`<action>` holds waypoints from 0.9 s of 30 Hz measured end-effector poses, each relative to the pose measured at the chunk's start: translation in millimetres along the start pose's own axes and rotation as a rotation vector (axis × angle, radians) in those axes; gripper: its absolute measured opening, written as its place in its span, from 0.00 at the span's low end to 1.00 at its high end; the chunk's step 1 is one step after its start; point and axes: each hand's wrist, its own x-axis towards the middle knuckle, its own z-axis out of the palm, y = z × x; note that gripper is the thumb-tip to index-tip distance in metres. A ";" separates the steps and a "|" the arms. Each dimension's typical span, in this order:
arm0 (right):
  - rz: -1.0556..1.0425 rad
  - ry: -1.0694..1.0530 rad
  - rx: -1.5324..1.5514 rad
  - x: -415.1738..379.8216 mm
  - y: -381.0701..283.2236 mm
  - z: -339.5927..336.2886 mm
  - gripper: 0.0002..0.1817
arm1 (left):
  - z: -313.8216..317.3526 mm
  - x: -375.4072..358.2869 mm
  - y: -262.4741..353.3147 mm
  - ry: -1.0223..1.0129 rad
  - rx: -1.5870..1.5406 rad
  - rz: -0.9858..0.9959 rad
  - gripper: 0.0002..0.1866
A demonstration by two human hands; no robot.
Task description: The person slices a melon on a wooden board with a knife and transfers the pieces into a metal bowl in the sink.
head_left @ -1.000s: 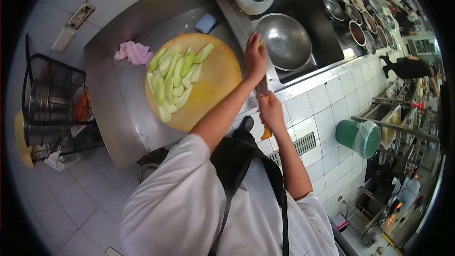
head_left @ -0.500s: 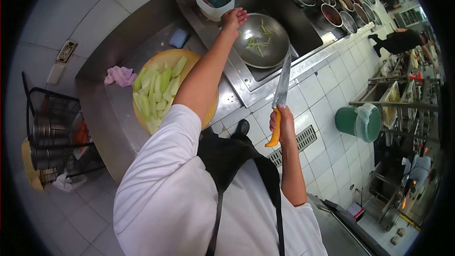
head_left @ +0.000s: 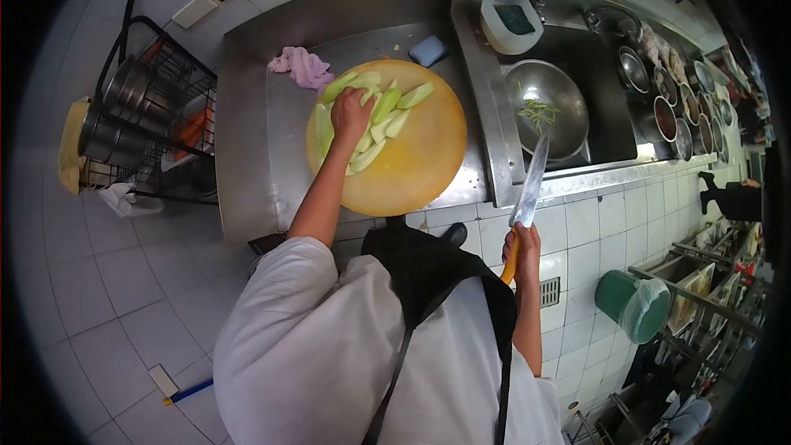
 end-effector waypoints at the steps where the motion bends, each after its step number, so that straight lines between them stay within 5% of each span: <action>1: 0.012 -0.024 -0.023 3.4 1.9 5.4 0.10 | -7.2 -8.4 -4.1 0.001 0.073 0.090 0.12; 7: 0.005 -0.145 -0.181 27.5 12.8 47.1 0.08 | 36.6 1.8 30.3 -0.131 0.087 0.436 0.18; 10: 0.001 -0.189 -0.281 33.4 25.0 64.8 0.08 | 89.7 15.9 35.0 -0.230 0.242 0.460 0.17; 14: -0.059 -0.169 -0.450 24.2 32.1 76.5 0.11 | 125.5 30.7 46.2 -0.345 0.243 0.305 0.14; 19: -0.116 -0.006 -0.516 10.4 60.3 62.9 0.14 | 94.3 18.7 98.4 -0.534 0.071 0.067 0.14; 27: -0.182 0.200 -0.815 6.1 87.5 52.4 0.17 | 72.0 -25.3 106.2 -0.836 -0.080 0.880 0.13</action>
